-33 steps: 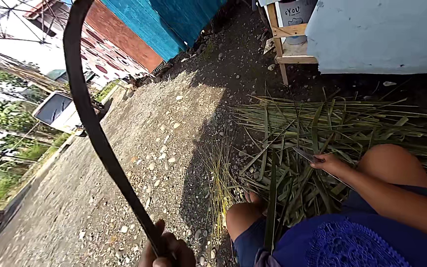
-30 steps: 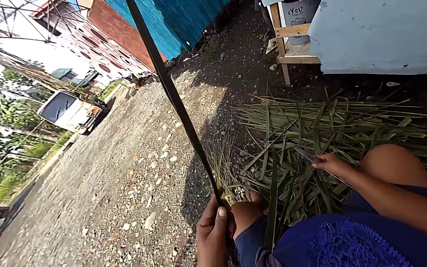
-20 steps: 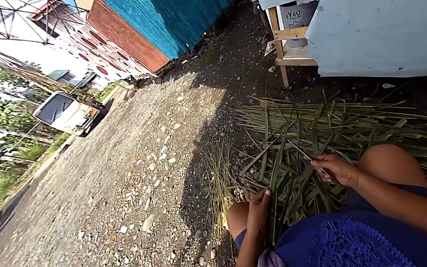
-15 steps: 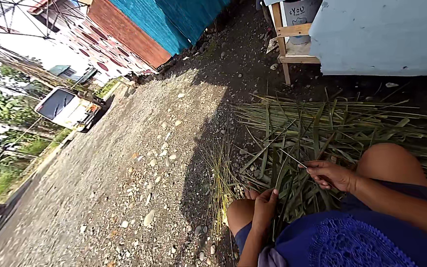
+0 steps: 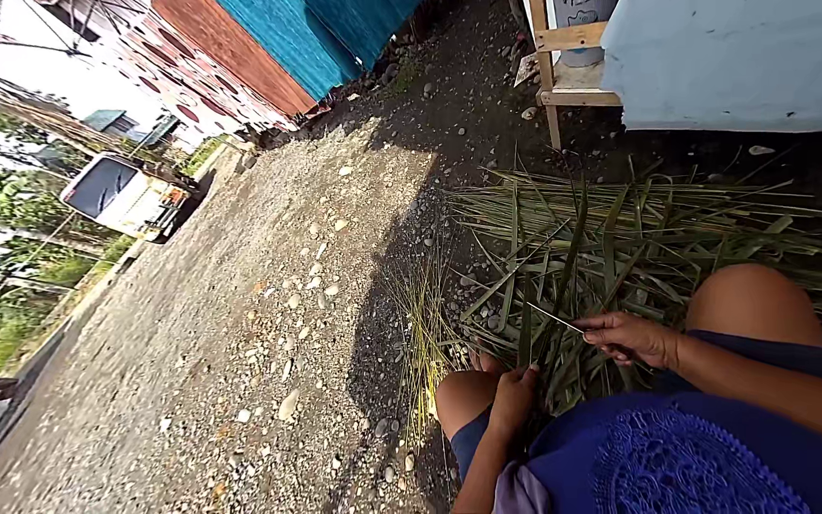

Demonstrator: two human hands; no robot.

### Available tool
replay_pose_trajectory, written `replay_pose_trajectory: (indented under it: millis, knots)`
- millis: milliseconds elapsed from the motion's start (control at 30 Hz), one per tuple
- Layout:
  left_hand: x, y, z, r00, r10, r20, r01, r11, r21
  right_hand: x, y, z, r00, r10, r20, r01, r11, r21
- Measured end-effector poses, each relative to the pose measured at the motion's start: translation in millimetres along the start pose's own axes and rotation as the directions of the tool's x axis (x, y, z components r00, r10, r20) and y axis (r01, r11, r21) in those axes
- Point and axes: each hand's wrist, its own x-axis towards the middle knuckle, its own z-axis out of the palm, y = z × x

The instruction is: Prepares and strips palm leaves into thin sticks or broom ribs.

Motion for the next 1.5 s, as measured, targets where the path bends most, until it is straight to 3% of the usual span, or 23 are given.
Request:
replay_pose_trajectory:
  millis: [267,500,633,800,1000,1100,1200,1267,1400,1500]
  knots:
    - [-1.4,9.4,5.7,0.999,-0.02,-0.039,0.013,0.983,-0.186,-4.5,-0.1,15.2,0.987,0.045,0.156,-0.044,0.999,-0.01]
    - [2.9,6.7,11.0,0.996,0.093,-0.015,-0.093,0.995,0.024,-1.8,1.0,22.6,0.982,0.066,0.177,-0.08,0.994,0.069]
    - [2.7,7.6,17.4,0.977,0.184,-0.103,-0.167,0.974,0.155,-3.2,-0.2,27.8,0.983,0.077,0.169,-0.091,0.993,0.073]
    - [3.0,19.4,20.1,0.94,0.304,-0.153,-0.262,0.934,0.243,-6.0,-8.6,35.4,0.979,-0.029,0.201,0.026,0.999,0.021]
    - [4.7,29.1,16.3,0.877,0.471,-0.098,-0.457,0.879,0.136,-6.6,-13.8,36.8,0.972,-0.173,0.161,0.155,0.98,0.122]
    - [3.8,31.4,10.9,0.895,0.446,-0.008,-0.446,0.894,-0.045,-6.2,-11.3,35.8,0.966,-0.208,0.154,0.193,0.975,0.109]
    - [-3.3,36.1,4.7,0.933,0.323,0.159,-0.262,0.913,-0.314,-8.8,-10.8,36.0,0.96,-0.256,0.112,0.251,0.966,0.059]
    - [-3.1,33.5,-1.3,0.924,0.298,0.24,-0.187,0.9,-0.395,-10.9,-12.8,38.5,0.959,-0.275,0.071,0.276,0.961,0.001]
    - [-3.7,29.9,-7.9,0.911,0.319,0.262,-0.21,0.905,-0.37,-13.9,-16.9,49.3,0.939,-0.33,-0.103,0.319,0.942,-0.107]
    - [-5.6,24.6,-14.4,0.913,0.304,0.271,-0.228,0.933,-0.279,-8.0,-19.1,45.9,0.917,-0.313,-0.246,0.306,0.95,-0.067]
